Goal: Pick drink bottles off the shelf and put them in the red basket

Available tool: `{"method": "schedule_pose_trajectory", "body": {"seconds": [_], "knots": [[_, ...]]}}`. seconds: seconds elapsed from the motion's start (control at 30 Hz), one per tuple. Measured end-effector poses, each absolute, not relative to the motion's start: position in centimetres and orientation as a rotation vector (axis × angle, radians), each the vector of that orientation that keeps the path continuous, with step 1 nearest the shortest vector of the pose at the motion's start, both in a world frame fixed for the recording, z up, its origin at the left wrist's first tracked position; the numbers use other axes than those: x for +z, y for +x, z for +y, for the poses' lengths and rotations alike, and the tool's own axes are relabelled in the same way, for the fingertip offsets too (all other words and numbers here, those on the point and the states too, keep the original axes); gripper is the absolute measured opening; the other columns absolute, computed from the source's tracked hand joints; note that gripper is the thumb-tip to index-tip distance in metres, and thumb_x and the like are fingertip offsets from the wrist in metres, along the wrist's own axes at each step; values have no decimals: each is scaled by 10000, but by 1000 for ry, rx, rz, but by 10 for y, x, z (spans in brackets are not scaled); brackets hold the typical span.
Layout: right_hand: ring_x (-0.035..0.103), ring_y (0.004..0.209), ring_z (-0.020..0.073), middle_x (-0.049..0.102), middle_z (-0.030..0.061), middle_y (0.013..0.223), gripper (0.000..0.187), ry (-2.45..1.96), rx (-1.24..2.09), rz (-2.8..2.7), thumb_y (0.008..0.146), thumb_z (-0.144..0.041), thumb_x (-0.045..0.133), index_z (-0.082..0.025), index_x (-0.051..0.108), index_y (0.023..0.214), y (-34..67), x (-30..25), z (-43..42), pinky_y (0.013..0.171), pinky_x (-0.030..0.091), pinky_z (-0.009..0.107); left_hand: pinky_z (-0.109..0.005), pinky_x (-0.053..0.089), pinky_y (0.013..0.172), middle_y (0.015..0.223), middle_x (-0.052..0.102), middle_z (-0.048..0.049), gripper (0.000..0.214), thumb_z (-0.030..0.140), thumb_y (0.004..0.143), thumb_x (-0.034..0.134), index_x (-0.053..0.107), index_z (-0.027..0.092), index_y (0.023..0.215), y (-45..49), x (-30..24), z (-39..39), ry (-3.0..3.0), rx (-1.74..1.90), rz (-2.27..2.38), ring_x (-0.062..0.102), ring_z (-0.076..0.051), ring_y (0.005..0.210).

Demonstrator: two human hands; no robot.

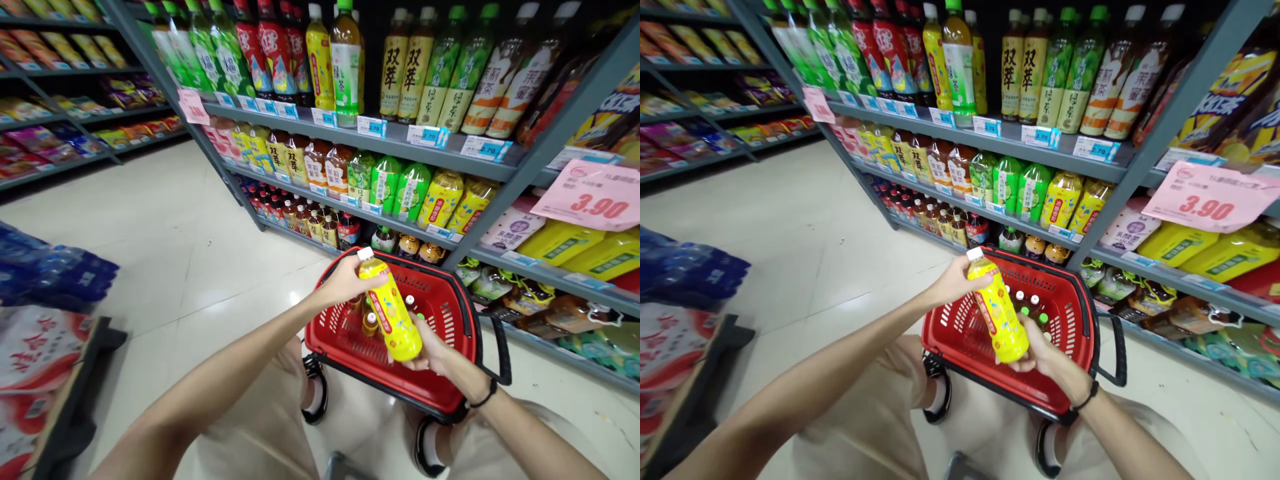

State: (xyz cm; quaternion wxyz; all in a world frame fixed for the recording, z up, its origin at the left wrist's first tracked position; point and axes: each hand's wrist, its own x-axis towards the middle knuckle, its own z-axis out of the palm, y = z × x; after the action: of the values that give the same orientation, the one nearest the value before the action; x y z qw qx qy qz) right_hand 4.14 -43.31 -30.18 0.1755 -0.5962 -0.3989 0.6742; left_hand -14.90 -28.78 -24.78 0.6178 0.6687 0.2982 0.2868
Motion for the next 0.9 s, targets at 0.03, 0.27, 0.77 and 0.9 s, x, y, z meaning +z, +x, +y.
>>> {"method": "schedule_pose_trajectory", "body": {"seconds": [0.03, 0.27, 0.77, 0.9], "knots": [[503, 350, 146, 643, 108, 513, 828, -1857, 1733, -1373, 1041, -520, -28, -166, 645, 715, 45, -300, -431, 359, 356, 218, -338, 618, 823, 1029, 797, -107, 491, 488, 756, 870, 725, 129, 1059, -150, -252, -282, 1559, 659, 739, 763, -244, 917], [737, 1135, 409, 772, 302, 1094, 376, -2335, 910, -1738, 1023, -303, 459, -98, 755, 915, 76, -299, -425, 1011, 493, 497, -263, 533, 694, 788, 760, -35, 386, 485, 594, 904, 702, 202, 760, -161, -288, -254, 1874, 367, 1234, 720, -245, 854], [686, 827, 172, 678, 96, 1198, 850, -1461, 951, -1431, 941, -473, 707, -231, 290, 1641, 67, -278, -444, 741, 587, 311, -155, 465, 445, 672, 673, -34, 409, 559, 956, 604, 643, 160, 870, -146, -328, -250, 870, 437, 1118, 558, -82, 485], [646, 694, 178, 691, 38, 959, 759, -1503, 733, -1529, 969, -465, 703, -244, 381, 1620, 59, -275, -451, 710, 566, 325, -131, 383, 380, 590, 599, 6, 382, 520, 944, 639, 611, 159, 822, -121, -338, -275, 706, 397, 981, 497, -64, 429]]}}
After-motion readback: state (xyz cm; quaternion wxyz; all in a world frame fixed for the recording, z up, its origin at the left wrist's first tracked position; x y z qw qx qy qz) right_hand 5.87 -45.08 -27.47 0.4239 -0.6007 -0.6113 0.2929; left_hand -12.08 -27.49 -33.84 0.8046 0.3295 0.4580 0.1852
